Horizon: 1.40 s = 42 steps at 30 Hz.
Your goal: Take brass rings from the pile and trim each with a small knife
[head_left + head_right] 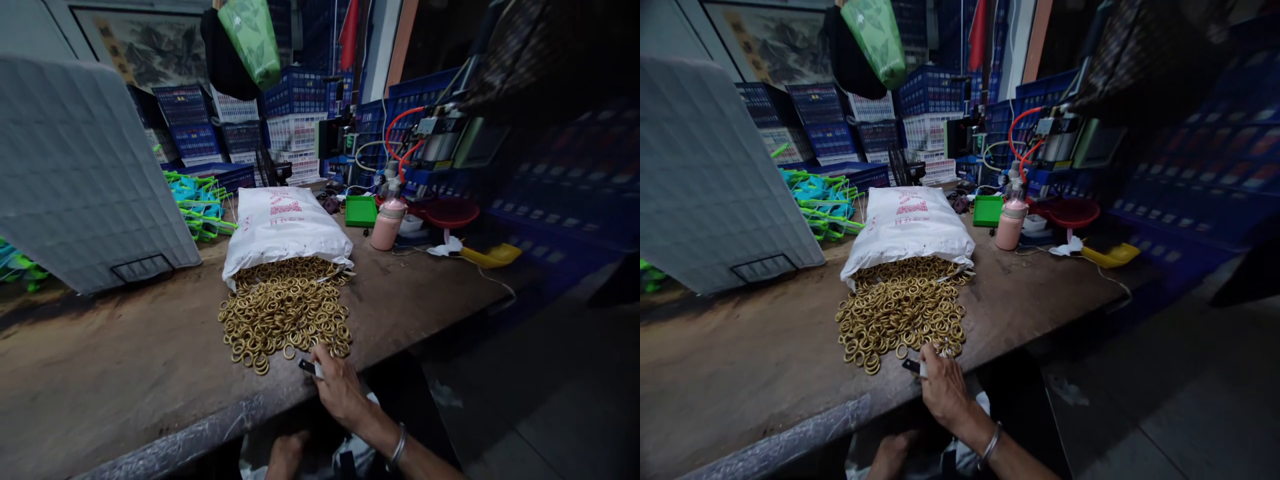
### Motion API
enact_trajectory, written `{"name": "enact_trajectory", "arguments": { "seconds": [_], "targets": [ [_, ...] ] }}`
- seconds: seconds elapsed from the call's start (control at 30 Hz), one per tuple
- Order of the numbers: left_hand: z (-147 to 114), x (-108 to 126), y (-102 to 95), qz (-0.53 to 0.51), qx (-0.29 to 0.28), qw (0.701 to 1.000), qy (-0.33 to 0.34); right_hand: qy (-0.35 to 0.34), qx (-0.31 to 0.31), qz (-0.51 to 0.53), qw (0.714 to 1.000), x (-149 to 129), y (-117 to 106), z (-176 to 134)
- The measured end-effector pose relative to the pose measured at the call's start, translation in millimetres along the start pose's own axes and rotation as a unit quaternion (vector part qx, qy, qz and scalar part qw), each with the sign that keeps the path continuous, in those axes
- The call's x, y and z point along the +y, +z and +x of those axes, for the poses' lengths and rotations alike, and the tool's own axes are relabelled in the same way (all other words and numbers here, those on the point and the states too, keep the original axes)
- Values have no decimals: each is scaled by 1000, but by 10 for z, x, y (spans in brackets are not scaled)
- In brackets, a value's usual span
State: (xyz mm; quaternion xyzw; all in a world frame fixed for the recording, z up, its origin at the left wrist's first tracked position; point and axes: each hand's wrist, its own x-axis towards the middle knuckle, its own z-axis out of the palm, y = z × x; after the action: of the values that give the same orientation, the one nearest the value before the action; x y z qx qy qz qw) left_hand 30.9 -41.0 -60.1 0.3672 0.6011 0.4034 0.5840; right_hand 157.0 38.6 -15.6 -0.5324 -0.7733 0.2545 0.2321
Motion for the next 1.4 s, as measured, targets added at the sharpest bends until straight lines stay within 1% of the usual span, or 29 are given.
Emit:
{"name": "enact_trajectory", "arguments": {
  "seconds": [0.07,0.13,0.17,0.2,0.27,0.3,0.37,0.43,0.53,0.63,0.7,0.83,0.93,1.03,1.13,1.23,1.3,1.4],
  "targets": [
    [-41,38,27,9,-17,1000,11,-9,-3,85,996,-73,-18,29],
    [-108,125,32,17,-38,998,44,-14,-6,155,988,-146,-33,47],
    [-147,184,24,14,-40,998,50,-17,-10,180,983,-178,-39,50],
    [-184,250,9,-6,-13,999,40,-22,-16,198,980,-206,-42,49],
    [-235,390,-32,-51,64,997,15,-37,-25,215,976,-244,-37,38],
    [-243,457,-55,-70,97,993,16,-47,-29,216,975,-255,-29,30],
    [-220,567,-96,-95,138,985,33,-67,-35,211,975,-263,-4,11],
    [-162,631,-120,-111,151,982,26,-84,-43,203,975,-261,24,-7],
    [-67,630,-131,-130,137,982,0,-85,-61,210,972,-259,47,-19],
    [-19,571,-138,-130,120,984,19,-61,-77,233,967,-278,41,-8],
    [-17,537,-149,-112,111,987,33,-39,-81,234,968,-304,29,8],
    [-45,506,-175,-88,55,995,17,-1,-95,227,969,-359,13,29],
    [-61,502,-188,-131,13,991,6,4,-101,228,968,-376,15,30],
    [-71,520,-190,-189,-6,982,7,7,-95,240,966,-370,25,34],
    [-81,536,-187,-221,-8,975,-2,4,-91,243,966,-363,32,47],
    [-85,523,-187,-235,4,972,-10,4,-89,229,969,-353,34,49],
    [-82,506,-192,-240,16,971,-4,-2,-87,203,975,-335,43,31],
    [-78,499,-199,-234,33,972,10,-35,-104,142,984,-294,71,-21]
  ]
}}
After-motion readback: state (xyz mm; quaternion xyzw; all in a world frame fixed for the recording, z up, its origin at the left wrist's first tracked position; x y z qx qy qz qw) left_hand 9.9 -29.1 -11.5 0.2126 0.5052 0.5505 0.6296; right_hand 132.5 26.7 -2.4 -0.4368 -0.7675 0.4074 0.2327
